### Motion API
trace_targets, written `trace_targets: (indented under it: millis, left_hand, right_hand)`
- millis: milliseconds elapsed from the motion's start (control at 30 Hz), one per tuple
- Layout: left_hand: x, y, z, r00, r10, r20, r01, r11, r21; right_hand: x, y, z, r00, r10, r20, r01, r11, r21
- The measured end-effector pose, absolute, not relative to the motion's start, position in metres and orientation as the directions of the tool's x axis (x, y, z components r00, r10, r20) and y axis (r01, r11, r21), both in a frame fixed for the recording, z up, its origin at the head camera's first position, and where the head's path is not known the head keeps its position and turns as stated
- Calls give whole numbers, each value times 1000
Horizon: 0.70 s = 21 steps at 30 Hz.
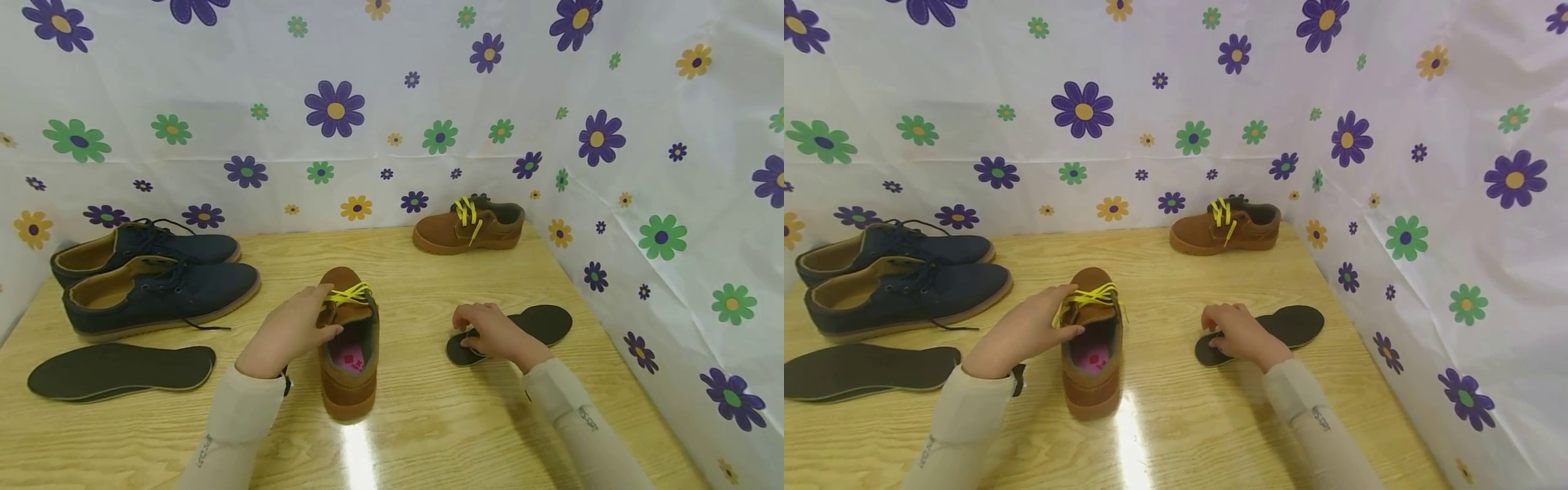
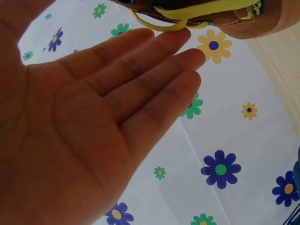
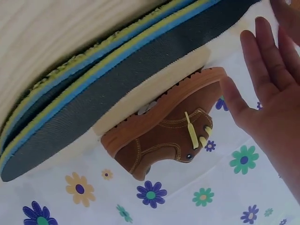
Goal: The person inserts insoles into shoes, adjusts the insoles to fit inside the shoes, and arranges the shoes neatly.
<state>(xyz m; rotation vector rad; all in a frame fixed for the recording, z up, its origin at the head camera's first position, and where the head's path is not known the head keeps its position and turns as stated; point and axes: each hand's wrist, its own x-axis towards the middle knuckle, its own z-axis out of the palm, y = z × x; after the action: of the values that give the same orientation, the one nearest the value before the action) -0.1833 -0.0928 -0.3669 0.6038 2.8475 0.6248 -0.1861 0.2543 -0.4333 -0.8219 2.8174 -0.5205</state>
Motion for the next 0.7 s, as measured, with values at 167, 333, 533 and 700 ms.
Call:
trace_targets:
  millis: [167,333,533,700]
  left_hand:
    - [-184,-93,-366,-904,422,-73,353,830,433]
    - [-184,-94,-366,-904,423,-60,357,825,438]
    - [-184,-94,-366,-903,426,-57,361,823,438]
    - [-184,-93,-366,-902,426,-62,360,826,435]
  right_hand:
    - [-187,252,-431,-807,-564,-175,-495,808,-321]
    - [-186,250,-427,-793,-572,-209,-491,803,-337]
    - [-188,248,-423,-794,-574,-199,-477,792,-380]
    - [-193,250,-421,-781,-604,-158,-510,763,-396]
